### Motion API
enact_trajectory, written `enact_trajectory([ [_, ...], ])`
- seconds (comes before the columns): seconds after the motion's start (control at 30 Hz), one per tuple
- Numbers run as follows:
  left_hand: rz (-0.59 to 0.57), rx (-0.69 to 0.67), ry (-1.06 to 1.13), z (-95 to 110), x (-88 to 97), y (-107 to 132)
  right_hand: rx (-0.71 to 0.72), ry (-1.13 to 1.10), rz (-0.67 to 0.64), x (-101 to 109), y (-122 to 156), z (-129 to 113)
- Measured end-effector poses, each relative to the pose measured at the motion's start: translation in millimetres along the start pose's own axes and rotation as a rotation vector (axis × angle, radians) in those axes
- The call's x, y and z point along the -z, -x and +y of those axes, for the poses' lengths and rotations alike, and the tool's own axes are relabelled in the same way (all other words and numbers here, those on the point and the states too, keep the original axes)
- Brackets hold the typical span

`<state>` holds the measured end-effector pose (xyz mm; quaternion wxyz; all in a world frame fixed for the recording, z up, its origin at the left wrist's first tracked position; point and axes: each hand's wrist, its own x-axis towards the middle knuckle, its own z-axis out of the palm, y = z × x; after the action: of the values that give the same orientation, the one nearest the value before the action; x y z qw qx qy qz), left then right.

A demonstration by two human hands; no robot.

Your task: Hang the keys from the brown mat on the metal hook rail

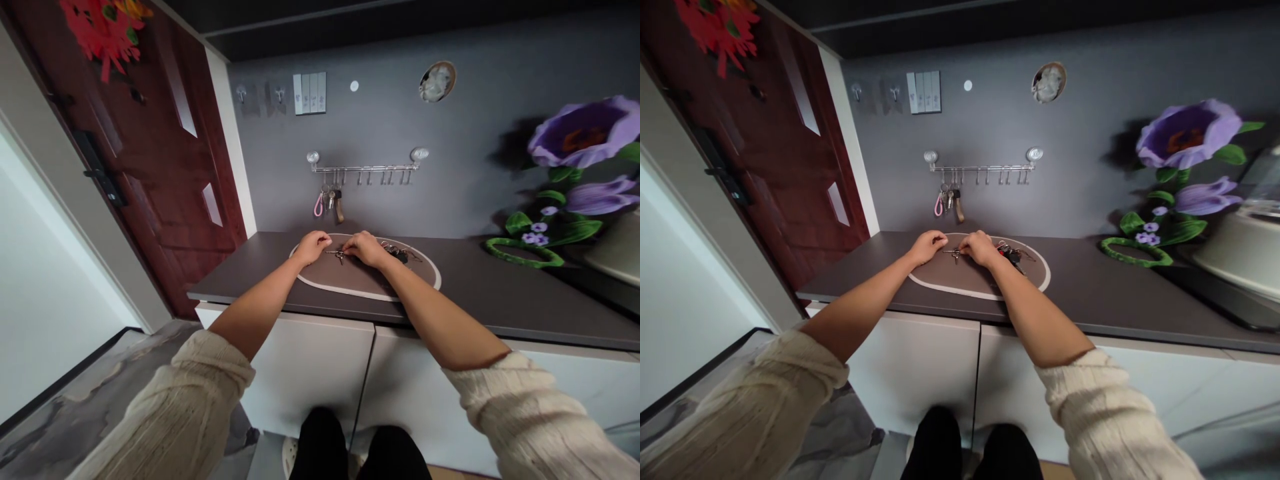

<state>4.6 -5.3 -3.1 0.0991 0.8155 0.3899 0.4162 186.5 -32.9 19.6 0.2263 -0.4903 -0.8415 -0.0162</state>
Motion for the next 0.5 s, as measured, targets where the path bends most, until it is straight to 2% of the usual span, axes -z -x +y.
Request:
enact_trajectory([
  [0.2,-0.008,-0.018,-0.016,3.2,1.4,1.0,0.023,0.071,0.04,-2.5,0.1,0.1],
  [0.5,-0.003,-0.056,-0.081,9.8,4.6,3.6,-0.034,0.137,0.079,-3.8,-1.5,-1.2],
])
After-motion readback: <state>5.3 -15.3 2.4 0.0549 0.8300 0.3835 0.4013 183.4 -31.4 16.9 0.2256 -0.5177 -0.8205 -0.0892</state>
